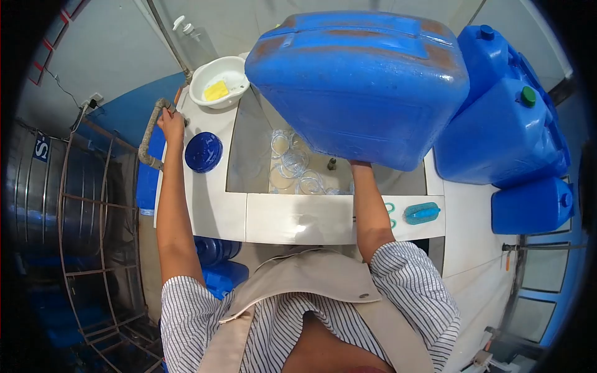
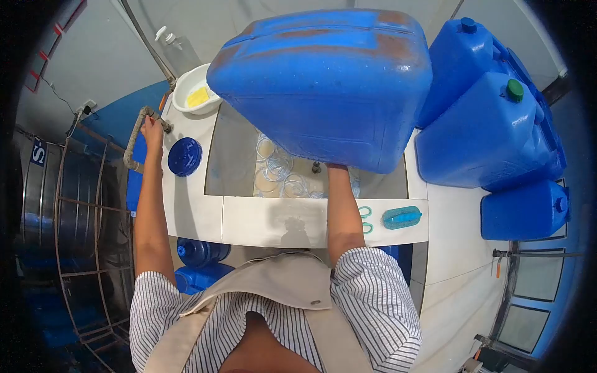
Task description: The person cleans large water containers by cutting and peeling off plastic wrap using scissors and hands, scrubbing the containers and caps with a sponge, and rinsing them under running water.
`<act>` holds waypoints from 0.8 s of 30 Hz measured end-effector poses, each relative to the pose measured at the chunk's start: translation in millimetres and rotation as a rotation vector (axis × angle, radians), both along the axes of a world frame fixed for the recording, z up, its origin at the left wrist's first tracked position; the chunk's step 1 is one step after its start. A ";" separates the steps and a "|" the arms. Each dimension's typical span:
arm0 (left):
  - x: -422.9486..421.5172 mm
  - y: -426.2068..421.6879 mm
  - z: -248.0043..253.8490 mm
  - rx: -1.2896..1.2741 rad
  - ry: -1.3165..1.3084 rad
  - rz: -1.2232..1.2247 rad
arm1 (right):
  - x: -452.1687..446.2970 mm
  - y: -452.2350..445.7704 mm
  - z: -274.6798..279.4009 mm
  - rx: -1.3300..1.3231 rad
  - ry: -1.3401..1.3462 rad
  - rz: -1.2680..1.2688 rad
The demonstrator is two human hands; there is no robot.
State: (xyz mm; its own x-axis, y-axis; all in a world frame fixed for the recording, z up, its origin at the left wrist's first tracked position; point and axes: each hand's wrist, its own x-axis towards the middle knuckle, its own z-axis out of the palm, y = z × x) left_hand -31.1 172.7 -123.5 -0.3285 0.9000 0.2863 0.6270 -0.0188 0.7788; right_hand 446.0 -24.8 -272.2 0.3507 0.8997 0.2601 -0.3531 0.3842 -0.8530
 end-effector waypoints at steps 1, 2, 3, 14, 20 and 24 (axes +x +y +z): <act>0.7 1.4 -1.7 0.002 -0.013 -0.008 | 0.1 -0.7 0.7 -0.006 -0.014 -0.021; 0.9 2.5 -3.2 0.003 -0.013 -0.011 | 0.7 -1.3 1.6 -0.001 -0.023 -0.040; 0.3 2.9 -4.9 0.027 0.009 -0.014 | 1.1 -2.1 2.5 0.000 -0.036 -0.060; -0.7 2.7 -1.1 -0.004 0.045 -0.042 | 1.5 -1.1 3.4 0.006 -0.127 -0.176; 2.1 0.5 1.1 -0.010 0.031 -0.035 | 0.6 1.1 2.6 0.007 -0.159 -0.206; 3.3 -1.8 2.9 0.008 0.090 -0.023 | 0.3 1.5 3.7 0.001 -0.180 -0.222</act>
